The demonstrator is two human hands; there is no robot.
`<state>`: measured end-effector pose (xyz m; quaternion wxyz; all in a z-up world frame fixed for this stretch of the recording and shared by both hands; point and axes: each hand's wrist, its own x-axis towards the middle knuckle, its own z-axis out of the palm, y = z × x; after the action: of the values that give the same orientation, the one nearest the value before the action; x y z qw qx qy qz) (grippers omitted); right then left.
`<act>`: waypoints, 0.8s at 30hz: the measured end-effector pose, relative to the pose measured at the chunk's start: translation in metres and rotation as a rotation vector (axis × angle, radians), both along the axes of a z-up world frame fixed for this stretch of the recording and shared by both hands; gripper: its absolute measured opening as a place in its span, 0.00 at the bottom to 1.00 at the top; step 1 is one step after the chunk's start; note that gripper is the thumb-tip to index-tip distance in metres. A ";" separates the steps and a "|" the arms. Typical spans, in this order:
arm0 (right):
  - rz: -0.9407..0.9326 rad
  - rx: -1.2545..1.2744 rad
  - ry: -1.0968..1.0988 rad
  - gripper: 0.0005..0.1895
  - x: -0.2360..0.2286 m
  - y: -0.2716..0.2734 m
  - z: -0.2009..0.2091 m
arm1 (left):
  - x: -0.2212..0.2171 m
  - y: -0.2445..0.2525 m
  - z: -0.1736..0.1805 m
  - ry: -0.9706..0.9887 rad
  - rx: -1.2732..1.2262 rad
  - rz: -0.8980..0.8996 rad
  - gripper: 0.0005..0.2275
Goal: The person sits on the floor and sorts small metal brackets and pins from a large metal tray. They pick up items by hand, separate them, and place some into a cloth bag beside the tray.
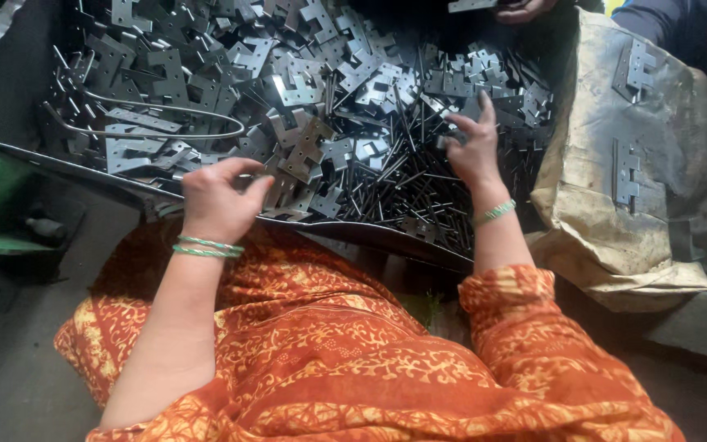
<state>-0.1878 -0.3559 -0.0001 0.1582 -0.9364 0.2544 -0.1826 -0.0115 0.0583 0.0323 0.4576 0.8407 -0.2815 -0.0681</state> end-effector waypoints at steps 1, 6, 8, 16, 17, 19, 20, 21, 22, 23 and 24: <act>0.029 -0.006 -0.007 0.26 0.011 0.000 -0.011 | 0.000 0.002 -0.004 0.269 -0.277 0.050 0.10; -0.060 0.027 0.218 0.30 0.049 0.001 -0.058 | 0.001 0.032 -0.013 1.129 -1.301 0.001 0.22; -0.100 0.052 0.281 0.27 0.059 0.001 -0.072 | 0.001 0.046 -0.010 1.180 -1.421 -0.225 0.25; 0.078 0.171 0.182 0.32 0.033 0.017 -0.040 | 0.002 0.045 0.005 1.153 -1.473 -0.147 0.28; 0.097 0.193 0.193 0.34 0.027 0.024 -0.026 | 0.000 0.040 0.006 1.187 -1.488 -0.171 0.23; -0.037 0.498 0.181 0.42 0.008 0.040 0.008 | -0.009 0.027 0.006 1.285 -1.464 -0.182 0.18; -0.055 0.674 0.115 0.46 0.001 0.051 0.024 | -0.016 0.016 0.004 1.348 -1.424 -0.169 0.17; -0.075 0.853 0.051 0.50 -0.008 0.064 0.038 | -0.026 0.006 0.000 1.407 -1.343 -0.141 0.17; 0.001 0.952 0.003 0.49 -0.011 0.079 0.049 | -0.038 -0.007 -0.004 1.465 -1.261 -0.114 0.18; 0.076 1.051 -0.048 0.48 -0.014 0.096 0.057 | -0.048 -0.022 -0.010 1.588 -1.228 -0.070 0.18; 0.152 1.149 -0.098 0.47 -0.015 0.115 0.061 | -0.058 -0.038 -0.017 1.711 -1.191 -0.025 0.19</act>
<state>-0.2031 -0.2405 0.0605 0.6652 -0.7065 0.2371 -0.0466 -0.0700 0.0200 0.0154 0.8442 0.1470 0.1402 -0.4960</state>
